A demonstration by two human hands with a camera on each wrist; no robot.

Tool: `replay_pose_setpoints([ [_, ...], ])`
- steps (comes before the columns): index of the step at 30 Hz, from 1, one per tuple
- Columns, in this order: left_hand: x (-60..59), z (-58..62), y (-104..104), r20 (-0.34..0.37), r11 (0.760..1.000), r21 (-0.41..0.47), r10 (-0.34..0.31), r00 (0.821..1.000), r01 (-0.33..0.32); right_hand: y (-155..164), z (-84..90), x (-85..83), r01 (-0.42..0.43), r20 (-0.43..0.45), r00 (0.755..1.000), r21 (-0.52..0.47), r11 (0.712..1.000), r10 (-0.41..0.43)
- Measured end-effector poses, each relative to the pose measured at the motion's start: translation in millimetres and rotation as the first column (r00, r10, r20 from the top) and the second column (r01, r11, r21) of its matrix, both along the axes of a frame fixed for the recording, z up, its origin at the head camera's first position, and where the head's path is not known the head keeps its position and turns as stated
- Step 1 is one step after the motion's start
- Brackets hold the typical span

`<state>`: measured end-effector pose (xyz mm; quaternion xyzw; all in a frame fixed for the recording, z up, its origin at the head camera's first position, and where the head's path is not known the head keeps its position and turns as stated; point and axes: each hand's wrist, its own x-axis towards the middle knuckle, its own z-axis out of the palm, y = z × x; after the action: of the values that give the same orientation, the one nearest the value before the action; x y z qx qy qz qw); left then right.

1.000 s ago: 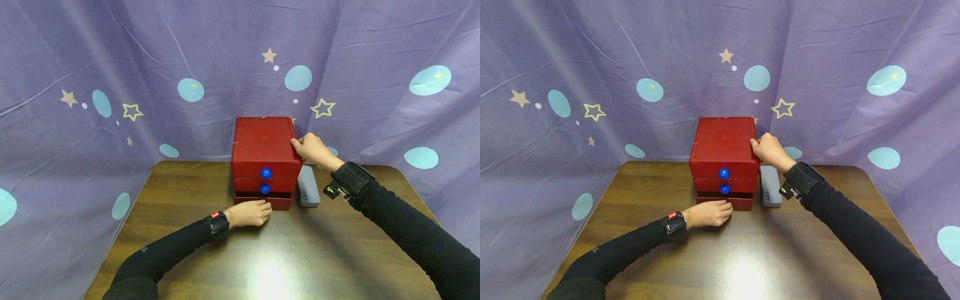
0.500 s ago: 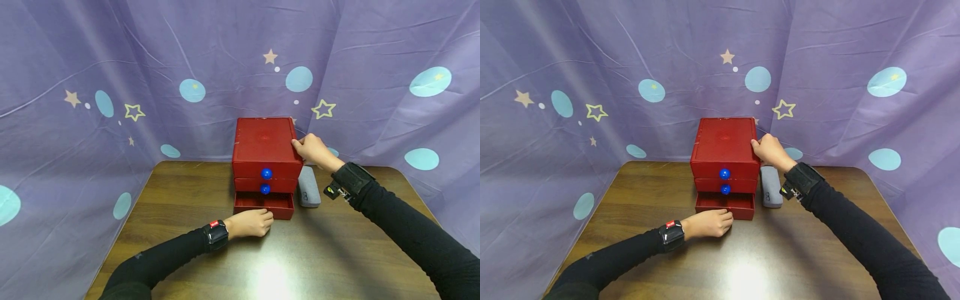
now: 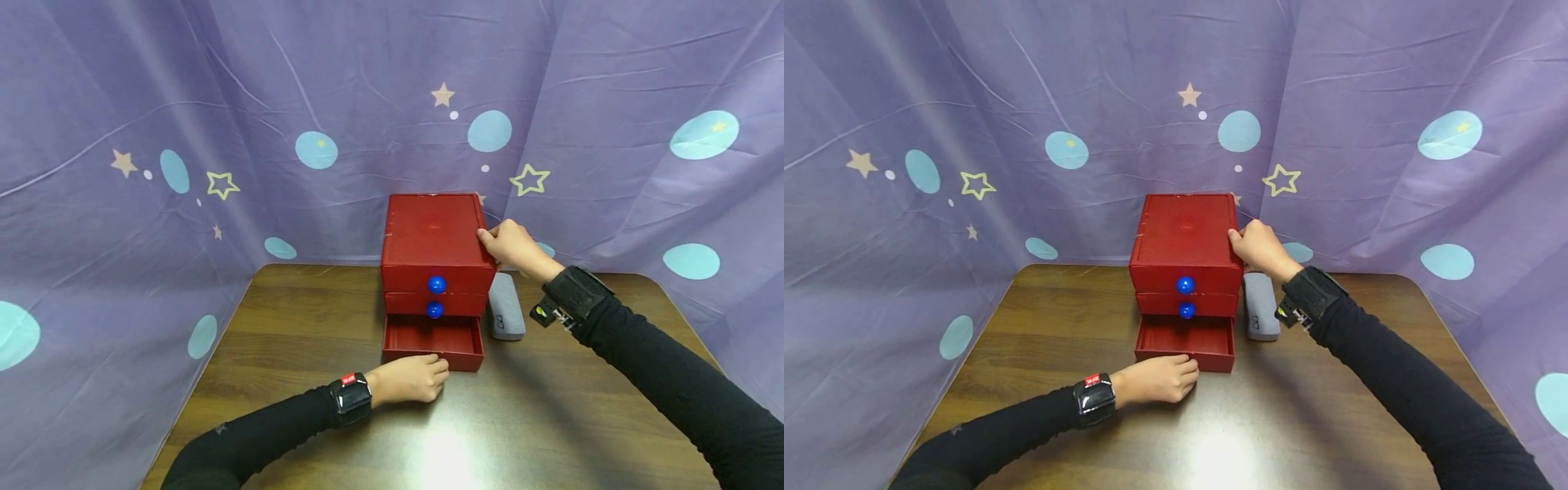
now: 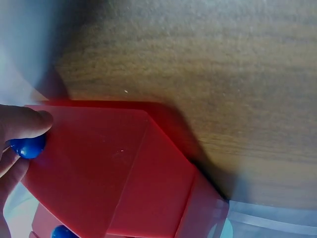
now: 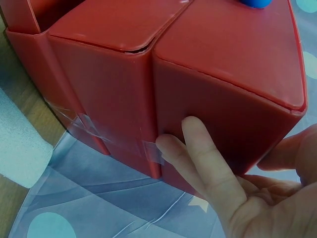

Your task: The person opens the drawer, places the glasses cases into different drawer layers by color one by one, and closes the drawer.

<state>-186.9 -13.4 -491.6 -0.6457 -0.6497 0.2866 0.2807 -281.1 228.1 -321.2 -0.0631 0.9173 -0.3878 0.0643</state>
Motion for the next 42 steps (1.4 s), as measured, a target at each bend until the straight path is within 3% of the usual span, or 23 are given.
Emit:
replay_pose_setpoints([
  [25,32.4,-4.4,-4.5,-0.006,0.999,-0.007,-0.042,0.999,0.042,0.0,-2.4,-2.4,0.02,-0.02,1.0,0.008,1.0,-0.02],
  [42,54.2,-0.6,-8.1,0.011,0.998,-0.011,-0.064,0.998,0.064,0.2,-3.3,-3.5,0.019,-0.021,1.0,0.024,1.0,-0.018],
])
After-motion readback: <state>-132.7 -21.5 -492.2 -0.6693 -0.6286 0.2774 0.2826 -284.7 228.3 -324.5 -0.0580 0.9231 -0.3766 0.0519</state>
